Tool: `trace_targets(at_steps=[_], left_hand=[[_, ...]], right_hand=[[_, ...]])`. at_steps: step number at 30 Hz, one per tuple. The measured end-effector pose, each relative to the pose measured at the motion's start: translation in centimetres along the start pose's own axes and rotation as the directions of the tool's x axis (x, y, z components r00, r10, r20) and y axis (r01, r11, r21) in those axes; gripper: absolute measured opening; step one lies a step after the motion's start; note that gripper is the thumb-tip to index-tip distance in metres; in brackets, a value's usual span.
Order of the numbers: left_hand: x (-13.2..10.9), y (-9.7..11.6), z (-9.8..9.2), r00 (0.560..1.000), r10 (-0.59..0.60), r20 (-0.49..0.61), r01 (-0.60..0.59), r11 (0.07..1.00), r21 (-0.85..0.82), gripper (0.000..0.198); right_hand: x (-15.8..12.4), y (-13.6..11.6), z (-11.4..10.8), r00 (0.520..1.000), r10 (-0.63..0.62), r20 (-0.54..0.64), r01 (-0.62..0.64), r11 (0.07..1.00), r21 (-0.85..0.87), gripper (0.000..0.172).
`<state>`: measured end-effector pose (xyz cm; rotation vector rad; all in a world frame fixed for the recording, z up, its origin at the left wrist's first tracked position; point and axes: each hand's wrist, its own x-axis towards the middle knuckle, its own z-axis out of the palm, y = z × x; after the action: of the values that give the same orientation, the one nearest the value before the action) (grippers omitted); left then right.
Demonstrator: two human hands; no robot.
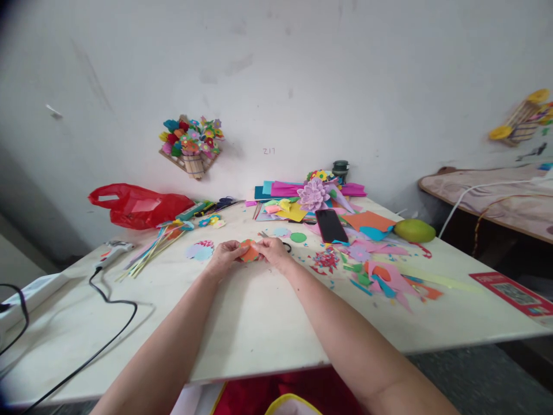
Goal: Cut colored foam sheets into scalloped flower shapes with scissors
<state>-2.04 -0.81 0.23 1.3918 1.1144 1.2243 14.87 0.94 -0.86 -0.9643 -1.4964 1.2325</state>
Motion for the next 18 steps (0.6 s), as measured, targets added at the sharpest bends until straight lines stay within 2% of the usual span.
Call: trace_targets(at_steps=[4,7,13,18], left_hand=[[0.06,0.03,0.14,1.000,0.000,-0.027,0.001,1.000,0.024,0.040],[0.10,-0.12,0.11,0.999,-0.008,-0.034,0.008,1.000,-0.007,0.040],[0.14,-0.58,-0.20,0.995,-0.039,0.097,0.043,0.998,-0.044,0.039],[0.09,-0.27,-0.18,0.998,-0.028,0.055,0.029,0.999,-0.025,0.037]], right_hand=[[0.37,0.42,0.18,0.999,0.028,-0.037,-0.029,1.000,-0.008,0.017],[0.45,0.37,0.29,0.998,0.023,-0.054,-0.022,1.000,0.006,0.015],[0.09,-0.21,0.31,0.999,0.027,-0.041,-0.024,0.997,0.068,0.018],[-0.17,-0.56,0.25,1.000,0.013,-0.012,-0.012,0.996,0.084,0.025]])
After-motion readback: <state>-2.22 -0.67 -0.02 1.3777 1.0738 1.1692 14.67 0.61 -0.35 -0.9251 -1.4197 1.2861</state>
